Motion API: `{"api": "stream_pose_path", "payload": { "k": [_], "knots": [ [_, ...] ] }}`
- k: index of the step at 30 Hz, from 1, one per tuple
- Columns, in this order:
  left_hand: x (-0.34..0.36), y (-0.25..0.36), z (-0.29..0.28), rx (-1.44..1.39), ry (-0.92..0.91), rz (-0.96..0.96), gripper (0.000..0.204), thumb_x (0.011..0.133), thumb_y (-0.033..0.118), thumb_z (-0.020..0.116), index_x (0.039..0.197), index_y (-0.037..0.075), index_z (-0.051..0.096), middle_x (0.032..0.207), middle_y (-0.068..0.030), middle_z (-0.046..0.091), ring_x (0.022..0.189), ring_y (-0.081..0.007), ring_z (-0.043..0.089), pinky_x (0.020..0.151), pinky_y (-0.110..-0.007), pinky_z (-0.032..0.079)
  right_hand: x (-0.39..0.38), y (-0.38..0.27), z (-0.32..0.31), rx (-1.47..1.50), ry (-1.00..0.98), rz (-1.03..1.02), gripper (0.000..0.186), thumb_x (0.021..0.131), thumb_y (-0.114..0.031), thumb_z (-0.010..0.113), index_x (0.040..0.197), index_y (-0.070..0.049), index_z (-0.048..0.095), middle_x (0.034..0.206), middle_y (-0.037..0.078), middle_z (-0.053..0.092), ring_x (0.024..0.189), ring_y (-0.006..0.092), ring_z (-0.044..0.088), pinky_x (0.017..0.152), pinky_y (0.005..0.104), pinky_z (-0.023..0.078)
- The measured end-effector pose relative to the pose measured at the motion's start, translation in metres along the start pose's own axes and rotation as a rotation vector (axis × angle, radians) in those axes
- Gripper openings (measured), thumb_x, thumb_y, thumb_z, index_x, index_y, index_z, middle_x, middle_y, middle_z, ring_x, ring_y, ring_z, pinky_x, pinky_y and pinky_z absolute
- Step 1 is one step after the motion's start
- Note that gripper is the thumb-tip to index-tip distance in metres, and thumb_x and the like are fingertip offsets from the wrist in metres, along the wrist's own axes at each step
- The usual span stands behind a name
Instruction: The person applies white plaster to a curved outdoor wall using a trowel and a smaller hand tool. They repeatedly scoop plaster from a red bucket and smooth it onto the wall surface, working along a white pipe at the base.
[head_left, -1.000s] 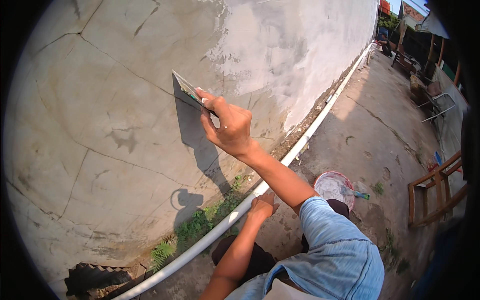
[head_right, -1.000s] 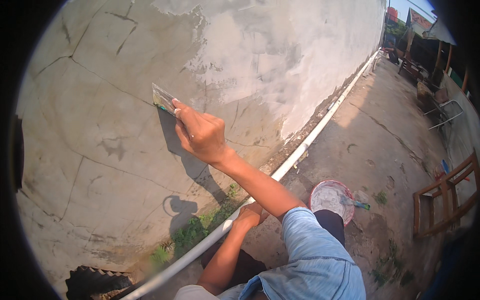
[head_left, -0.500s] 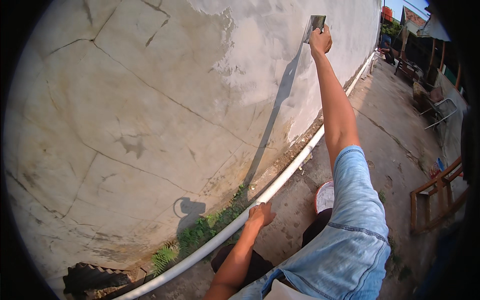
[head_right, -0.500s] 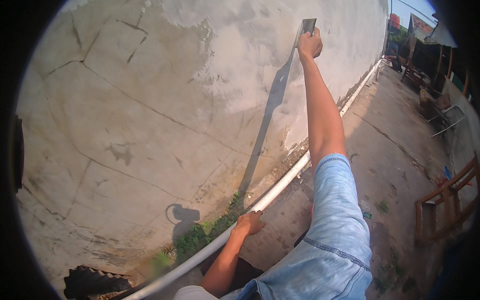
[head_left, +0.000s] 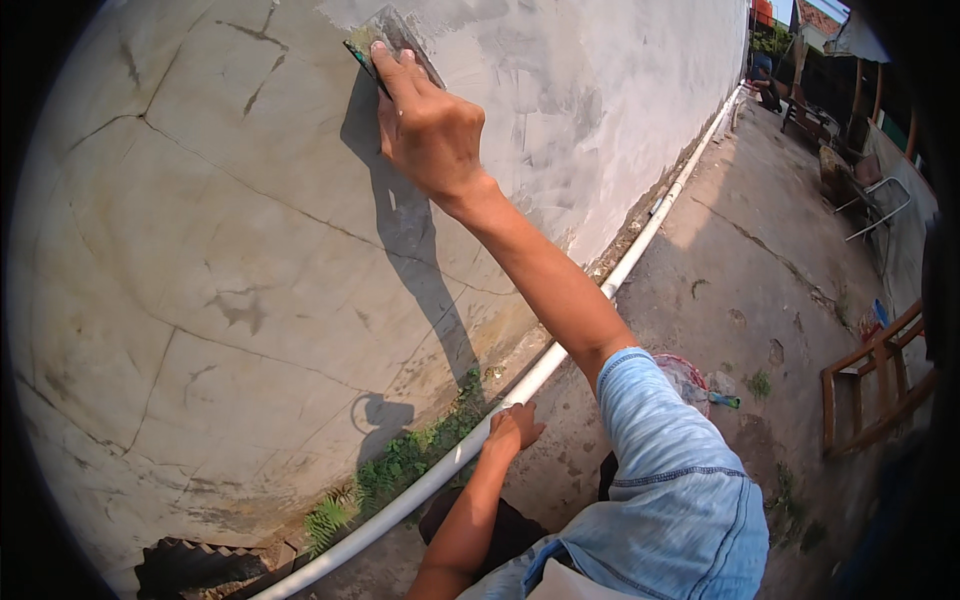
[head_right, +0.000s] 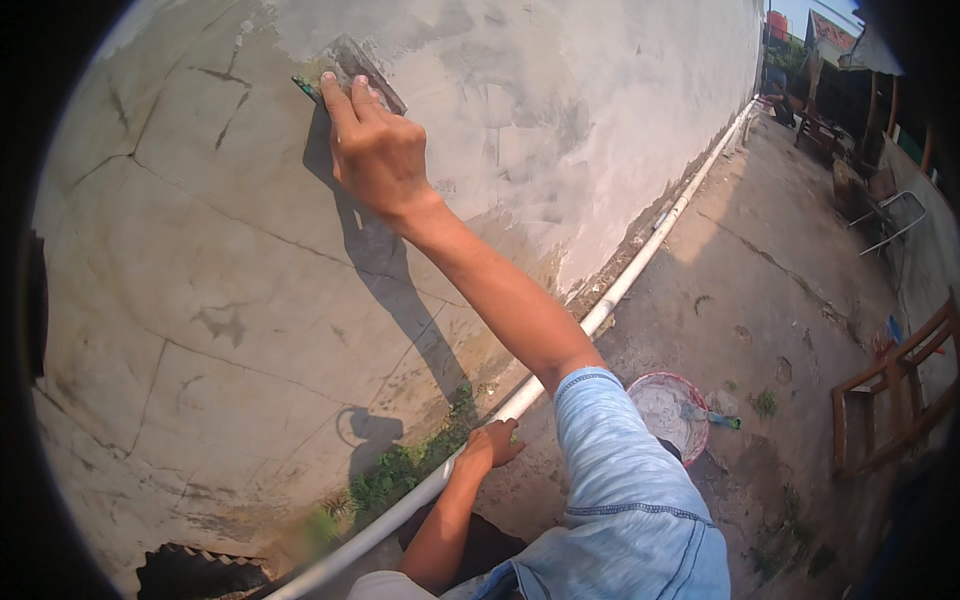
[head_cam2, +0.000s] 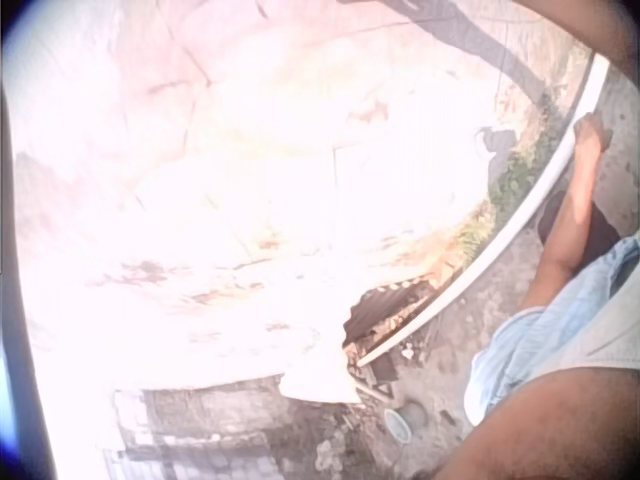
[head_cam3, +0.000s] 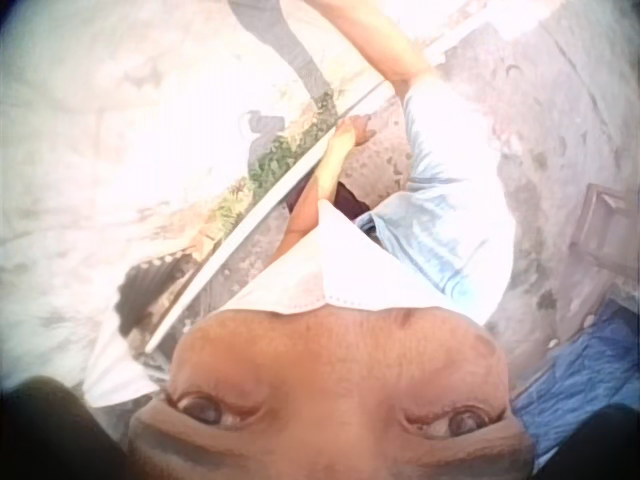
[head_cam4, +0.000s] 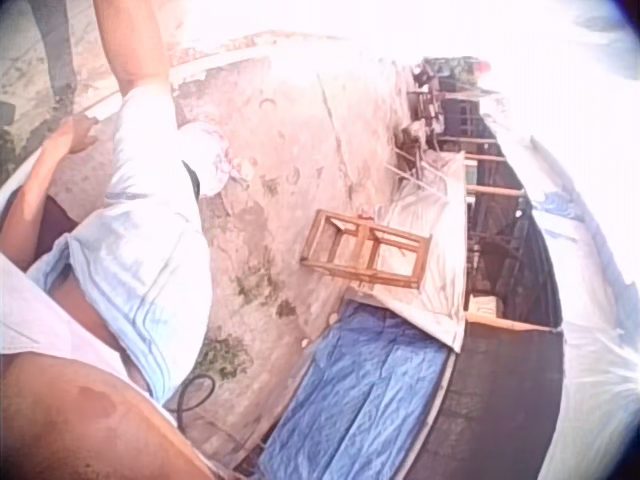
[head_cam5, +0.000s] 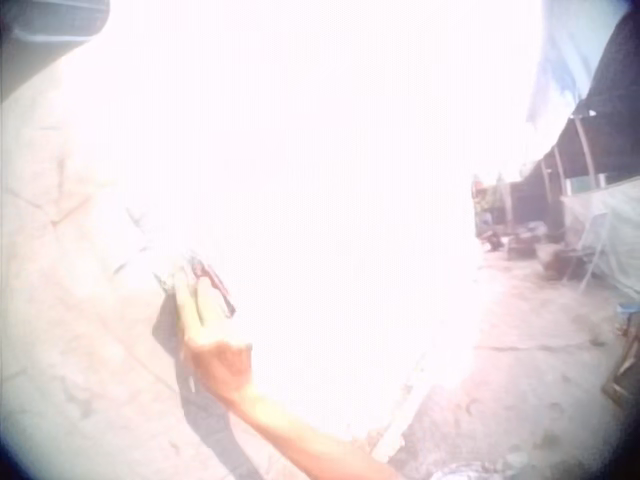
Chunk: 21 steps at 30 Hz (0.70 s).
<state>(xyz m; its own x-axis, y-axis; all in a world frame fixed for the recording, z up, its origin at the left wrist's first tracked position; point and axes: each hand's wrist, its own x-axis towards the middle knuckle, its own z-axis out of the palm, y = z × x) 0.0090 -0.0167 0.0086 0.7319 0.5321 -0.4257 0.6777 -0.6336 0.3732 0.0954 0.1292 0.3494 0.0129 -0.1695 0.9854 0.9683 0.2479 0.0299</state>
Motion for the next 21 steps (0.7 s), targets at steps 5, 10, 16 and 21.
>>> {"api": "stream_pose_path", "payload": {
  "k": [5,10,16,21],
  "knots": [
    [-0.004,0.001,-0.003,-0.021,0.008,-0.004,0.053,0.091,0.041,0.059,0.132,0.009,0.053,0.126,-0.0190,0.061,0.120,-0.0343,0.056,0.100,-0.047,0.044,-0.046,-0.076,-0.014,0.091,-0.101,-0.313,0.041,0.082,-0.010,0.064,0.123,-0.017,0.068,0.113,0.017,0.069,0.091,0.0229,0.072,0.055,0.0253,0.050],
    [-0.010,-0.005,0.002,-0.046,0.068,0.014,0.051,0.091,0.040,0.060,0.127,0.005,0.054,0.121,-0.0222,0.061,0.116,-0.0376,0.058,0.098,-0.048,0.044,0.005,-0.002,-0.052,0.173,0.130,0.014,0.041,0.081,0.006,0.064,0.116,-0.013,0.071,0.087,0.009,0.074,0.057,0.0133,0.065,0.050,0.0235,0.047],
    [-0.009,-0.003,0.004,-0.069,0.088,0.071,0.049,0.091,0.039,0.061,0.122,0.002,0.055,0.117,-0.0227,0.062,0.113,-0.0394,0.059,0.096,-0.049,0.044,-0.015,0.077,-0.034,-0.046,0.101,0.478,0.034,0.086,-0.011,0.062,0.119,-0.008,0.069,0.076,0.011,0.072,0.051,0.0146,0.060,0.053,0.0300,0.048],
    [-0.013,-0.004,-0.002,-0.055,0.062,0.071,0.048,0.091,0.039,0.060,0.121,0.002,0.056,0.117,-0.0224,0.062,0.113,-0.0389,0.059,0.096,-0.049,0.045,-0.037,-0.017,-0.004,0.079,0.135,0.211,0.047,0.077,0.000,0.065,0.122,-0.012,0.068,0.089,0.012,0.074,0.058,0.0190,0.066,0.053,0.0254,0.046]
  ]
}}
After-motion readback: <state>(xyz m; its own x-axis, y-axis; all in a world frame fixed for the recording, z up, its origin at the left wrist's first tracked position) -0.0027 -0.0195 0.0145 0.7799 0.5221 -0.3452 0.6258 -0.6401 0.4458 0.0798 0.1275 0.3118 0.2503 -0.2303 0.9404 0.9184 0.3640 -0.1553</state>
